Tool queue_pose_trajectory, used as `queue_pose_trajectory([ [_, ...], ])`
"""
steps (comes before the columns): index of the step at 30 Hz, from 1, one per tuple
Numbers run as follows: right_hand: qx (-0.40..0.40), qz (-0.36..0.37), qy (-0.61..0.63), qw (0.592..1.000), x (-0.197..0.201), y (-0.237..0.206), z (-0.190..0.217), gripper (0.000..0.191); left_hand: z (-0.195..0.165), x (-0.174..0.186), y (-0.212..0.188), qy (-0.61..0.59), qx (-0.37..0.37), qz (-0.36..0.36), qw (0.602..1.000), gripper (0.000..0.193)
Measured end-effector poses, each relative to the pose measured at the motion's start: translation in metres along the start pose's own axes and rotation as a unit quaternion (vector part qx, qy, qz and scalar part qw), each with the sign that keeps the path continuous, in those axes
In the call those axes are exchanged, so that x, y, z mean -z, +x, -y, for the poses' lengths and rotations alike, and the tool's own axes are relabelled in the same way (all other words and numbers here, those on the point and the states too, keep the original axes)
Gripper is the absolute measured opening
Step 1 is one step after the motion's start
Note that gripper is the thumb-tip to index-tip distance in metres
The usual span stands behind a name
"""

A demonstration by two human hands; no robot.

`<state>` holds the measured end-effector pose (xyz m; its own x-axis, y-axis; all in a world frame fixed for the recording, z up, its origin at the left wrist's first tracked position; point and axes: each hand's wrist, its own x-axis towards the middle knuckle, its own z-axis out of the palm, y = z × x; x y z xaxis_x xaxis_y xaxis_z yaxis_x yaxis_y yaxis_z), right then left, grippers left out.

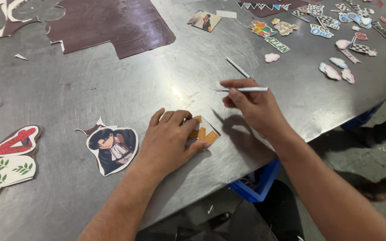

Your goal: The person uses a craft knife to cut around the edges of a printed number '3' sticker on a metal worktable. They hold the sticker with the left hand and carefully trim the excess backing material with the right hand, then discard the cut pieces into a blue bin.

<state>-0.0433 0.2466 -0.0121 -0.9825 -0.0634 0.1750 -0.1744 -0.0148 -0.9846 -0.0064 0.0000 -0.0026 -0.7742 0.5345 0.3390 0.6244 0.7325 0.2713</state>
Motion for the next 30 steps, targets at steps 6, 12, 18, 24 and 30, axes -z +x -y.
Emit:
queue_pose_trajectory([
  [6, 0.07, -0.035, -0.13, 0.988, -0.017, 0.001, -0.002, 0.016, 0.005, 0.004, 0.003, -0.006, -0.026, -0.001, 1.0, 0.068],
  [12, 0.253, -0.067, -0.301, 0.917, -0.029, -0.057, 0.009, 0.015, 0.01, 0.0, 0.007, 0.0, -0.013, 0.002, 1.0, 0.079],
  [18, 0.249, -0.05, -0.35, 0.902, -0.046, -0.07, 0.013, 0.02, 0.008, -0.005, 0.006, 0.024, 0.001, -0.03, 0.999, 0.08],
  [24, 0.221, -0.026, -0.353, 0.909, -0.055, -0.069, 0.016, 0.021, 0.017, -0.001, 0.001, -0.006, 0.003, -0.015, 1.0, 0.066],
  [30, 0.243, -0.014, -0.396, 0.886, -0.062, -0.067, 0.012, 0.021, 0.023, 0.0, -0.004, -0.018, -0.001, 0.017, 1.0, 0.056],
])
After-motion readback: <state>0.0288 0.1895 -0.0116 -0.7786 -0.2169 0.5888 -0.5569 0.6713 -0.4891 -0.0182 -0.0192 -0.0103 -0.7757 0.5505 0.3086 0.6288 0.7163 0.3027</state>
